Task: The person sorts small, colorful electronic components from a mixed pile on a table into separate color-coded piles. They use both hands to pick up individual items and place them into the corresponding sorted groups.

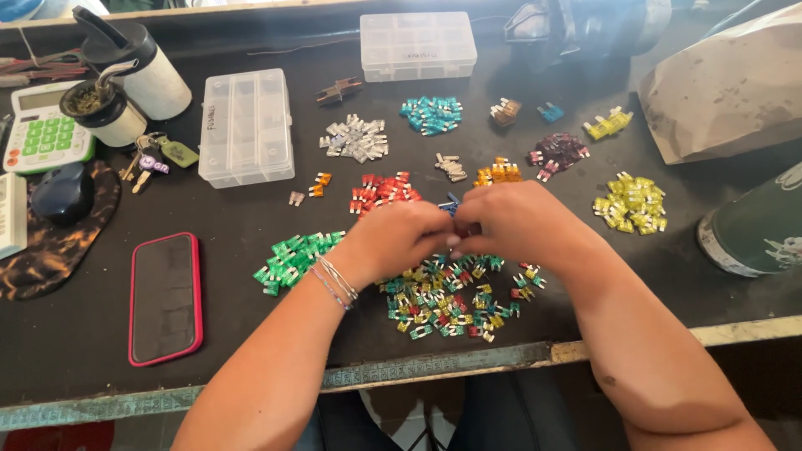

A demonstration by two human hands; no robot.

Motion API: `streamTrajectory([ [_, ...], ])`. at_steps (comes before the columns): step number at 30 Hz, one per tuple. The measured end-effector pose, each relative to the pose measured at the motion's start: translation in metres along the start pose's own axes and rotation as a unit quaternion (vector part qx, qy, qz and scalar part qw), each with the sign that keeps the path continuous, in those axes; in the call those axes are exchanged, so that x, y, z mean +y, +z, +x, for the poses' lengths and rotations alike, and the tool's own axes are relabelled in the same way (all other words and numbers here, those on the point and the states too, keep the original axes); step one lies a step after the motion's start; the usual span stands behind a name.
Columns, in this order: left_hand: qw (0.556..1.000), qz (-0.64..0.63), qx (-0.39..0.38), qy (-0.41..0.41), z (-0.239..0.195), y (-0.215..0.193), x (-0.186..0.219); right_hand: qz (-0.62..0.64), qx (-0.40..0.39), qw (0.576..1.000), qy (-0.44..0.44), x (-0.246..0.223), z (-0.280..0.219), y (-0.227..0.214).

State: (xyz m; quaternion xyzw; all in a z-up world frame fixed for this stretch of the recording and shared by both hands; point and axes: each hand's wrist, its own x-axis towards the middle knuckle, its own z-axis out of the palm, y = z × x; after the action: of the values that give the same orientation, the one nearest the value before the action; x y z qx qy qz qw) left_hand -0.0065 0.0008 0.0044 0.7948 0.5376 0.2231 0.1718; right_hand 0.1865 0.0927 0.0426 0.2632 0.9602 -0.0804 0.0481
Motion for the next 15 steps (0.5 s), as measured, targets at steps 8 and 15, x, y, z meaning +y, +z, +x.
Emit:
streamTrajectory([
  [8, 0.981, 0.110, 0.120, -0.105, -0.010, -0.028, -0.036, 0.012, 0.095, 0.995, -0.008, -0.002, 0.000, -0.004],
  [15, 0.939, 0.234, 0.114, -0.227, -0.012, -0.014, -0.063, -0.017, 0.009, 1.000, 0.015, -0.003, 0.007, 0.000],
])
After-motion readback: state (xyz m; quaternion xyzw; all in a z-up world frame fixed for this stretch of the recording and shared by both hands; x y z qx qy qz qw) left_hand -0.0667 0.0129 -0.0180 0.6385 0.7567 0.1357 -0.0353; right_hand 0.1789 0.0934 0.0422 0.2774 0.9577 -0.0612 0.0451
